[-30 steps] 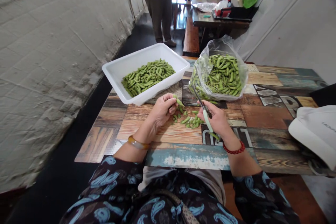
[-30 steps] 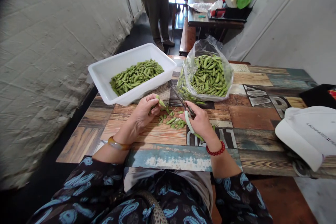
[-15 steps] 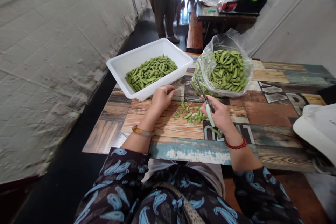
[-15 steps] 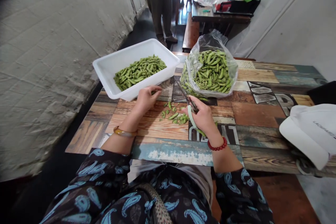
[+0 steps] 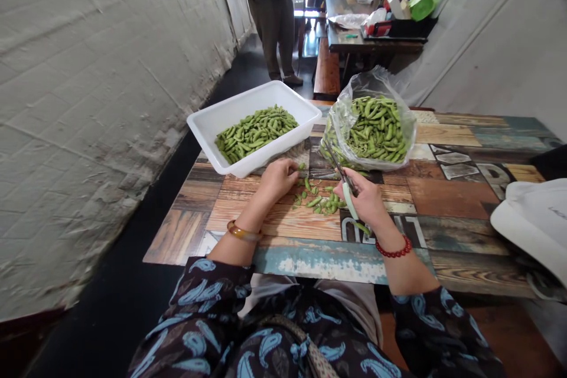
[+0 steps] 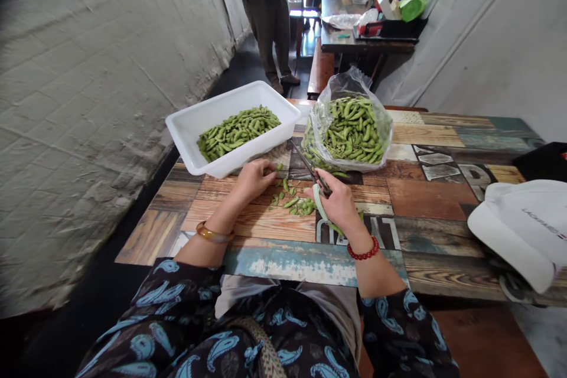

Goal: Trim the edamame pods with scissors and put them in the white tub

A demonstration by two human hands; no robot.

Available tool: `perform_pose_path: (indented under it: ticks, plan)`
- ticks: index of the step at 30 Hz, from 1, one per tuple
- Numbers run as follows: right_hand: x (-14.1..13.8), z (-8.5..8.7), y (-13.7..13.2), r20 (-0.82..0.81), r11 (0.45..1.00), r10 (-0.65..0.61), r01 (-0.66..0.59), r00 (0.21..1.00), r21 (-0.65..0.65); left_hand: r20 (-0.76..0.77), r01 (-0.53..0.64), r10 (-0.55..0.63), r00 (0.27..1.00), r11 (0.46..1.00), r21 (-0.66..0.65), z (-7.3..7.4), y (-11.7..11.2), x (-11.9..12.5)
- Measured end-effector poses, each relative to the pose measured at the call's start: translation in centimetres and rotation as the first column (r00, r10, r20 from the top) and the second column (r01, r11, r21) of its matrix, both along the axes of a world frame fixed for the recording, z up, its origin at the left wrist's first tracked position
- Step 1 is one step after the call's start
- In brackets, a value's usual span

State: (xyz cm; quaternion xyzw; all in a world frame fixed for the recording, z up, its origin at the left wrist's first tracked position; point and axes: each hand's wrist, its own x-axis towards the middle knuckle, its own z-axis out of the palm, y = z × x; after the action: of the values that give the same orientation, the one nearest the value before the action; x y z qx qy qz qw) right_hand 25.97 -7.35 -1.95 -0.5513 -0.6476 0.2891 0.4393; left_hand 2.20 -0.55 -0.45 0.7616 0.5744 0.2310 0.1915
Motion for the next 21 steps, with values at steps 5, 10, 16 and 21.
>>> perform_pose_path:
  ticks: [5,10,16,21]
  plan:
    - [0.0,0.0,-0.1,0.006,1.0,0.023,-0.023,1.0,-0.012,0.699,0.214,0.012,0.715,0.948,-0.235,1.0,-0.9,1.0]
    - [-0.1,0.2,-0.3,0.019,0.993,0.105,-0.104,0.994,-0.064,0.885,0.364,0.147,0.442,0.872,-0.327,2.1,-1.9,1.4]
    - [-0.3,0.2,-0.3,0.041,0.989,0.114,-0.11,0.993,-0.1,0.909,0.412,0.137,0.393,0.858,-0.308,2.1,-2.5,1.6]
    - [-0.1,-0.2,-0.3,0.046,0.991,0.111,-0.107,0.993,-0.079,0.878,0.328,0.103,0.468,0.902,-0.28,1.8,-2.7,1.5]
